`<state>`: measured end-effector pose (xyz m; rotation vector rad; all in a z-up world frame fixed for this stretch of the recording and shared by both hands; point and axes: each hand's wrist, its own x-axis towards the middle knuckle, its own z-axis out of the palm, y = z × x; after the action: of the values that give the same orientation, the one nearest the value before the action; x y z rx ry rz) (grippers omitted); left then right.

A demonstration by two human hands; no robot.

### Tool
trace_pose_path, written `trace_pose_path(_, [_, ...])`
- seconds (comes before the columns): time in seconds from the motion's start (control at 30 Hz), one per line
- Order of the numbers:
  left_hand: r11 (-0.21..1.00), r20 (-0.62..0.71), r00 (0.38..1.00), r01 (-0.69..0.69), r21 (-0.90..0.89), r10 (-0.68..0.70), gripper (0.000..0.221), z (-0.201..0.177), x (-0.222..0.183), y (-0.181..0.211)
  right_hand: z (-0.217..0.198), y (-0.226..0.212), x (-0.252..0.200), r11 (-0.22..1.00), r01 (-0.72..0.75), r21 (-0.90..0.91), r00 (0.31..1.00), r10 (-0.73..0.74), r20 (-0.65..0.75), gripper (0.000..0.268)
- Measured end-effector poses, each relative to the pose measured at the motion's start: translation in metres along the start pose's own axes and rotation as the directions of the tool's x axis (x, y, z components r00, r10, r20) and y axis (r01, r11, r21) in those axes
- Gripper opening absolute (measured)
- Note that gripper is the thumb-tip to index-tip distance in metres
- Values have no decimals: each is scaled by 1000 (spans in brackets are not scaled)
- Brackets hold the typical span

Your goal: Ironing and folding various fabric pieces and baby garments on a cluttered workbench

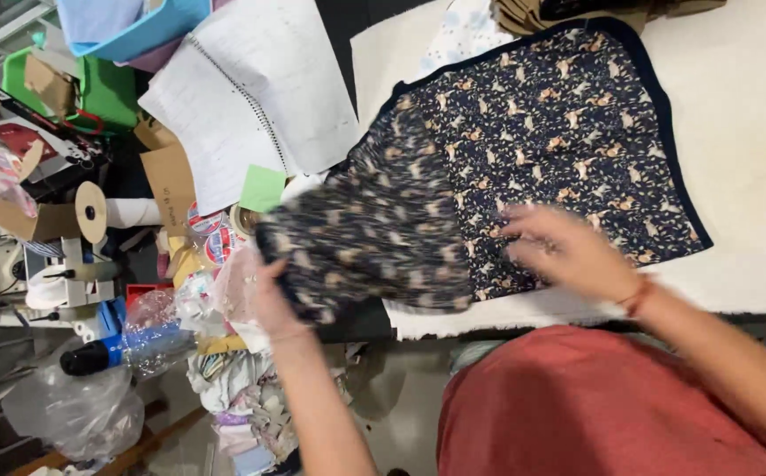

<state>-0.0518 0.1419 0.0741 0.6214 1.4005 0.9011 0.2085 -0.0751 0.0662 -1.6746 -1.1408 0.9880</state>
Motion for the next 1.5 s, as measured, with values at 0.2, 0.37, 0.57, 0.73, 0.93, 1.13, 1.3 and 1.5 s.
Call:
trace_pose_path(0.2, [867,279,860,-304,-395,428,62,31,-70,82,-76,150,-84,785,-508,-354,809,294,-509,30])
trace_pose_path(0.37, [747,650,641,-644,165,409,67,128,-102,16,-73,138,-109,920,-392,31,691,316,-651,15])
trace_pose_path(0.57, [727,820,472,-431,534,-324,77,230,-157,-145,-89,115,-72,616,-357,702,662,697,-275,77])
trace_pose_path(0.73, [700,913,263,-586,409,-313,55,164,-138,-195,-100,114,-48,546,-611,573,484,831,-275,31])
trace_pose_path(0.93, [74,900,323,-946,315,294,35,62,-90,-164,-103,106,-59,870,-461,178,749,489,-447,36])
trace_pose_path(1.13, [-88,788,534,-808,582,307,19,9,-79,-176,-88,187,-95,879,-476,-29,705,361,-611,30])
trace_pose_path(1.3, [44,719,671,-736,676,182,25,3,-77,-168,-88,171,-101,629,-666,-400,741,502,-446,44])
trace_pose_path(1.5, [-46,883,467,-882,469,42,32,0,-41,-155,-88,78,-79,617,-609,497,539,783,-311,36])
